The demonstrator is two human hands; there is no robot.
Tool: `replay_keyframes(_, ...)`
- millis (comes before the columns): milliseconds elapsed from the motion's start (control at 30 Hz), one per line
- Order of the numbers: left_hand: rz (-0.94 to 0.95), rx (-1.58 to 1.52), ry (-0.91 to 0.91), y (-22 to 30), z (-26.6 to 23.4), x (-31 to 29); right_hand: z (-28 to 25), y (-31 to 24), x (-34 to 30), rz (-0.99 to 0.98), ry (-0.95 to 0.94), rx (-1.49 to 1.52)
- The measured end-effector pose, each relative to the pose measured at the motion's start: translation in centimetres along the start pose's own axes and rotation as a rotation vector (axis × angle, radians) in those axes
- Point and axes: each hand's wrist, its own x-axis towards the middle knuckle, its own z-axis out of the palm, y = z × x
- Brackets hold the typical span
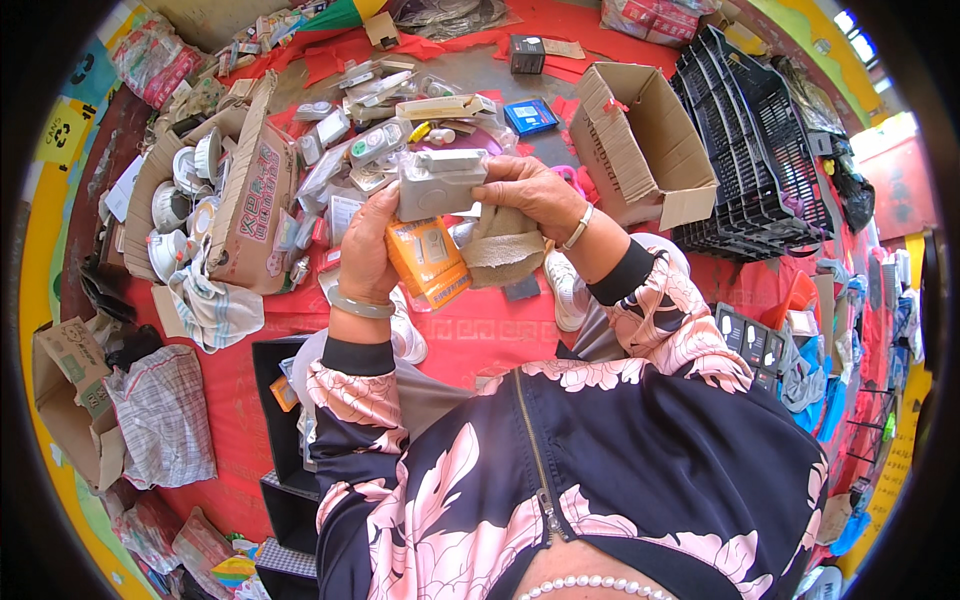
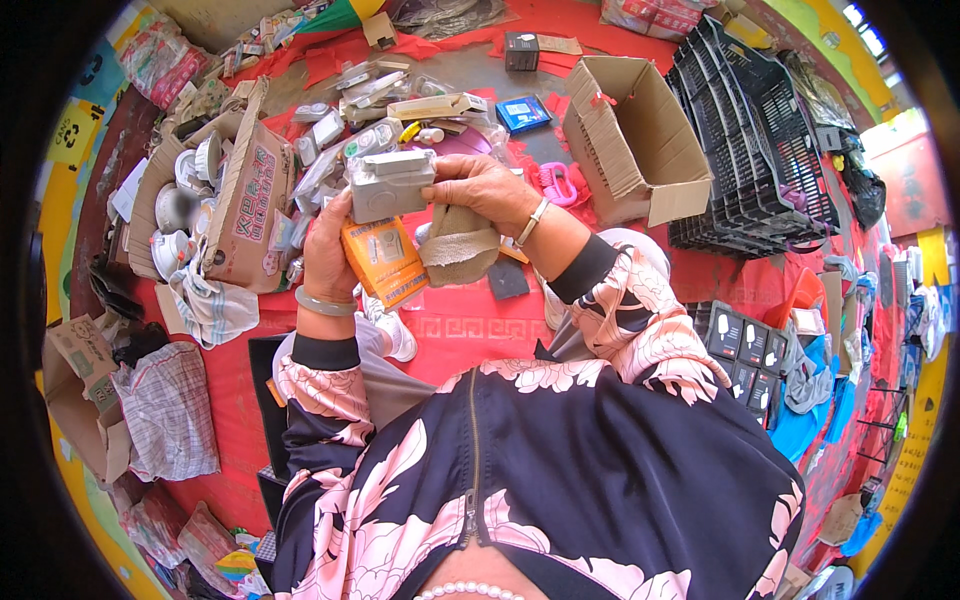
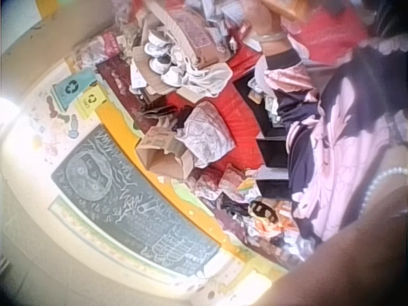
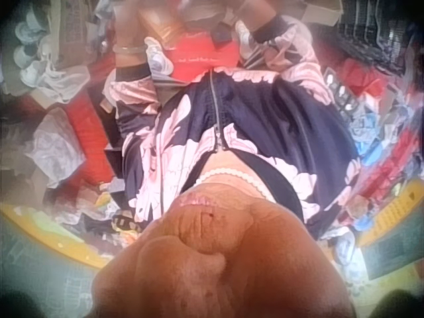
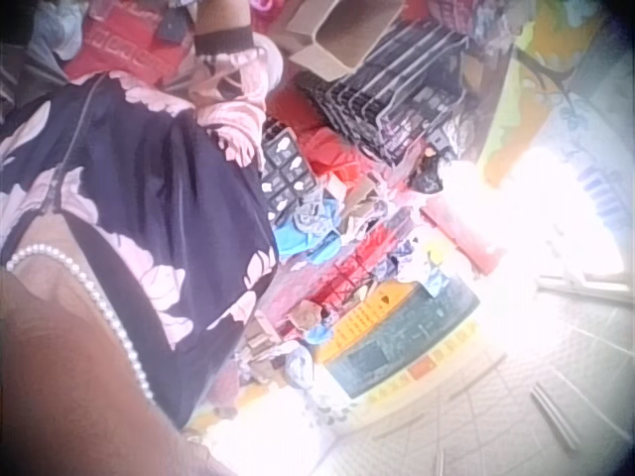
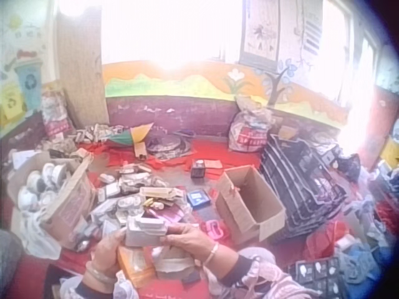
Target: The person sorts small packaged items and products by hand while sitting on the floor, picking up individual items, wiping some with a cloth, and placing them into boxes and bins.
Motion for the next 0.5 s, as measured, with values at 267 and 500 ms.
replay_keyframes(267,-0.005,-0.024,0.022,-0.11,-0.19,0.01,0.54,-0.62,-0.46,-0.063,-0.021,-0.165)
replay_keyframes(500,0.017,0.002,0.026,-0.25,-0.19,0.13,0.75,-0.66,-0.41,-0.113,-0.013,-0.182)
